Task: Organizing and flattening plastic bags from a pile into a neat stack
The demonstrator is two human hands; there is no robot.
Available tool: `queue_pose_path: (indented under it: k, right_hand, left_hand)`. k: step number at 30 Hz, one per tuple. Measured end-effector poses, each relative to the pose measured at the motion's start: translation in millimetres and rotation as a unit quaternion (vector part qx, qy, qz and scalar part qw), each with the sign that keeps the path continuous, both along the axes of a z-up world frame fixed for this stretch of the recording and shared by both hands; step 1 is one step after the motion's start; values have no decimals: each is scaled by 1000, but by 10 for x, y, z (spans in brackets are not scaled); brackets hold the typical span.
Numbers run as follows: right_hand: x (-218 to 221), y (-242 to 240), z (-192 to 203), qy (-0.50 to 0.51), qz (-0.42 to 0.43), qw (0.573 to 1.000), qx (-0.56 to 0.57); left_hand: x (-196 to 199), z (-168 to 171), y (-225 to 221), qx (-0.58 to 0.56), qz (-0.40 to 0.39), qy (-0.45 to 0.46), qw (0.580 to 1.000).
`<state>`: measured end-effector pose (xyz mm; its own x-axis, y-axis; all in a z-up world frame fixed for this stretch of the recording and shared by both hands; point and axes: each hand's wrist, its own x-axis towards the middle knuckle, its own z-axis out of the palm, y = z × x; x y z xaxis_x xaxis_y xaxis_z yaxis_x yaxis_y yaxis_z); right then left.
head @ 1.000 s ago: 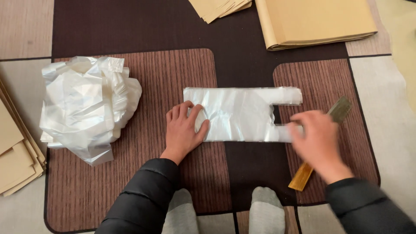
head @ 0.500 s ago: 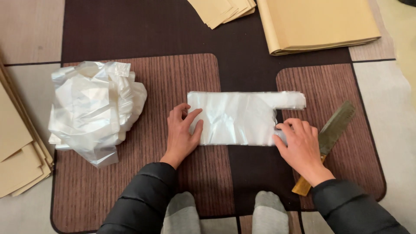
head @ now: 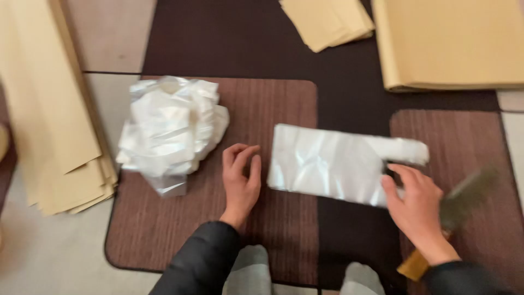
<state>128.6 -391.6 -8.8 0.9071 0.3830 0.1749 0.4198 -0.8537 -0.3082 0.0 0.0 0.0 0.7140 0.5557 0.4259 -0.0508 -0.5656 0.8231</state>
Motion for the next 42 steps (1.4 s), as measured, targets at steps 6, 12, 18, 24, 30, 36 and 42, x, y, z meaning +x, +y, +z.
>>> queue_pose_path:
  k: [6, 12, 18, 24, 30, 36, 42]
  right_hand:
    - [79, 406, 396, 25, 72, 996, 54]
    - [-59, 1087, 826, 181, 100, 975, 87]
    - [-256, 1489, 943, 436, 48, 885, 157]
    - [-549, 1913, 1354, 632, 159, 607, 455]
    - [-317, 1748, 1447, 551, -152, 554, 605]
    - [-85, 1570, 1463, 526, -111, 438, 721]
    - [48, 1275, 1874, 506, -122, 393, 758]
  left_hand:
    - [-383, 315, 1032, 185, 131, 15, 974]
    - [-601, 195, 1648, 220, 162, 320, 907]
    - [-604, 476, 932, 236, 154, 139, 949]
    - [-386, 1025, -321, 152, -105, 23, 983]
    - [-194, 1234, -529, 145, -101, -60, 982]
    - [397, 1207, -466, -657, -55, 233, 715]
    - [781, 681, -579, -544, -81, 93, 830]
